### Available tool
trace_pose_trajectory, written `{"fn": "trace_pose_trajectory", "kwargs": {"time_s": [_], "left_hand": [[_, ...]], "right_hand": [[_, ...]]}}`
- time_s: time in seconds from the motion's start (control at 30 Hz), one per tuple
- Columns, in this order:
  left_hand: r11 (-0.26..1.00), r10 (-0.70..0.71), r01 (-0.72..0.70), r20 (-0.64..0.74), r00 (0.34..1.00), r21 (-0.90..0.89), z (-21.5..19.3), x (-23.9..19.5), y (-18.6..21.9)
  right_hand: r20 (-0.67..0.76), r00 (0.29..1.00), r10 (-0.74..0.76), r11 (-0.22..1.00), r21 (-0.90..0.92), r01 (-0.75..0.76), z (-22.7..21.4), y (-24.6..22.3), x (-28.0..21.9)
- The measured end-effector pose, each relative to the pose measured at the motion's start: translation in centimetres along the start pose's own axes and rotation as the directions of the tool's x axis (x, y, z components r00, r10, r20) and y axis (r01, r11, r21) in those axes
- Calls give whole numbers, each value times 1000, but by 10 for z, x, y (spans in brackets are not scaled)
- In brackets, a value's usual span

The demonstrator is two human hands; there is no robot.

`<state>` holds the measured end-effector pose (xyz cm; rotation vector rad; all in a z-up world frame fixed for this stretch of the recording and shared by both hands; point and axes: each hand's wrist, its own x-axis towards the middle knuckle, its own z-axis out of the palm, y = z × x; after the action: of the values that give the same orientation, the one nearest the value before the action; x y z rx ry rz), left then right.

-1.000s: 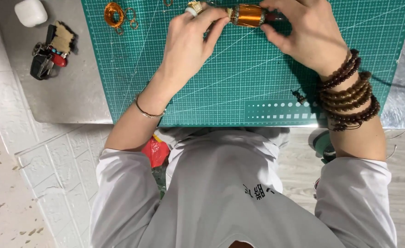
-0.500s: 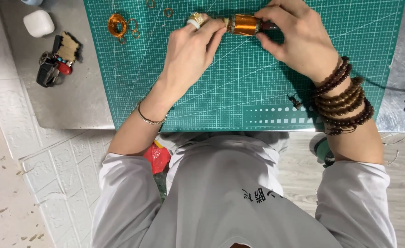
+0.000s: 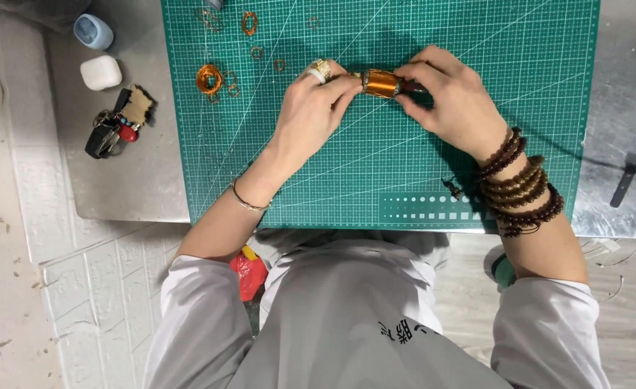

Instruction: Winding copper wire onto a motor rotor and using a small tool to adjust the connections.

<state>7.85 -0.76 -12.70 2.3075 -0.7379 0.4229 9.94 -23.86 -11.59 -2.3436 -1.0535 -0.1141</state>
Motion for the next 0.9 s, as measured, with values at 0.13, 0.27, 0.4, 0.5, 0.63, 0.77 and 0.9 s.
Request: {"fn": "trace_pose_trajectory", "kwargs": {"time_s": [0.13,0.27,0.4,0.5,0.63,0.77,0.9], "left_hand": [[999,-42,42,1,999,-12,-5,0,2],[999,-49,49,22,999,21,-16,-2,7],[995,-16,16,-5,1000,98,-13,-4,5],[985,-14,12,13,1000,173,-11,-4,3],[980,-26,14,59,998,197,-9,-5,0],[990,-7,0,47,999,140,-9,-2,0],[997,7,-11,43,999,81,-11,0,-1]], "right_hand": [[14,1000,11,1000,-6,-11,-1,-2,1],[21,999,28,1000,-6,-28,0,0,0],[13,1000,8,1000,-2,-8,0,0,0],[6,1000,1,1000,-16,-1,0,1,0],[11,1000,8,1000,-14,-8,0,1,-1],[16,1000,-5,1000,8,5,0,2,-1],[20,1000,0,1000,19,-1,-2,1,0]]}}
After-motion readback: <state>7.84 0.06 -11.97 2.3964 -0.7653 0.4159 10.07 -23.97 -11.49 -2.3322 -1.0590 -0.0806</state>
